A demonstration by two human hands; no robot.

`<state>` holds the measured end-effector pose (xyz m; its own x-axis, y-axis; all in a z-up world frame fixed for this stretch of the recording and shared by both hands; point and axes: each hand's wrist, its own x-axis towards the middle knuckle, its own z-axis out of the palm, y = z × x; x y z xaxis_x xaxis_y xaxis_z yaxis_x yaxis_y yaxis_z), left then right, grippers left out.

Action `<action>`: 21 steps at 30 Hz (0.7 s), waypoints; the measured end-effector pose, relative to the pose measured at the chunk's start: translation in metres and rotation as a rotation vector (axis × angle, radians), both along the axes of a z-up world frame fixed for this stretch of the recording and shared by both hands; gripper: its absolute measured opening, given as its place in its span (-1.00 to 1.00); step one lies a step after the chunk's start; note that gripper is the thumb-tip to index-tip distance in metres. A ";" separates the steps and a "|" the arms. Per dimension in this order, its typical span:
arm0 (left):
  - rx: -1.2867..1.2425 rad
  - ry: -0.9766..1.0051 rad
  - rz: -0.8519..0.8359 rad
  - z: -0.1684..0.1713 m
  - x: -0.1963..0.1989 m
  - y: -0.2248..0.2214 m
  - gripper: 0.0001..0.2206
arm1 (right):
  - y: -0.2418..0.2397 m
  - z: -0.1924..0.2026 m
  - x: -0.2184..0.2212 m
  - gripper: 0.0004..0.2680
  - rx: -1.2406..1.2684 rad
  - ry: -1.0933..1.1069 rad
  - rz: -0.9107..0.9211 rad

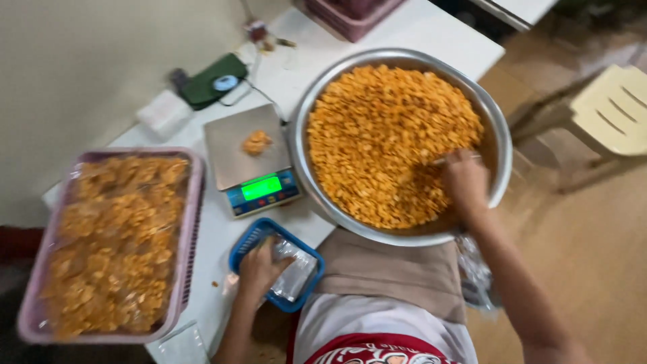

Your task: Packing snacks from a large bowl into small plastic bags using a spoon and a digital scale for portion control.

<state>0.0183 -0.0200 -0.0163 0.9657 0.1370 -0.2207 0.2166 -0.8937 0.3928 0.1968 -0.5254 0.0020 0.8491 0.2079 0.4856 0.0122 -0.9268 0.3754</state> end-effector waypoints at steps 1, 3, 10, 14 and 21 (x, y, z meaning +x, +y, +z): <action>0.037 0.112 -0.043 -0.009 -0.001 0.004 -0.55 | 0.015 0.002 -0.014 -0.92 0.108 0.110 0.047; 0.075 0.225 -0.091 -0.014 -0.001 0.008 -0.57 | 0.037 0.013 -0.028 -0.92 0.217 0.219 0.089; -0.439 0.049 0.126 0.086 0.007 0.002 -0.70 | 0.026 0.028 -0.030 -0.95 0.460 0.137 0.098; -1.141 -0.113 0.220 0.062 0.032 -0.024 -0.72 | 0.080 0.005 -0.048 -0.86 0.699 0.270 0.150; -1.532 0.049 0.229 0.072 0.082 -0.113 -0.90 | 0.099 0.069 -0.051 -0.90 1.930 0.797 -0.011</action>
<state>0.0999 -0.1331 0.0554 0.9442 -0.1028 -0.3128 0.3274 0.3958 0.8580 0.1458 -0.4264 0.0705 0.9323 -0.0055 -0.3616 -0.3615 -0.0398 -0.9315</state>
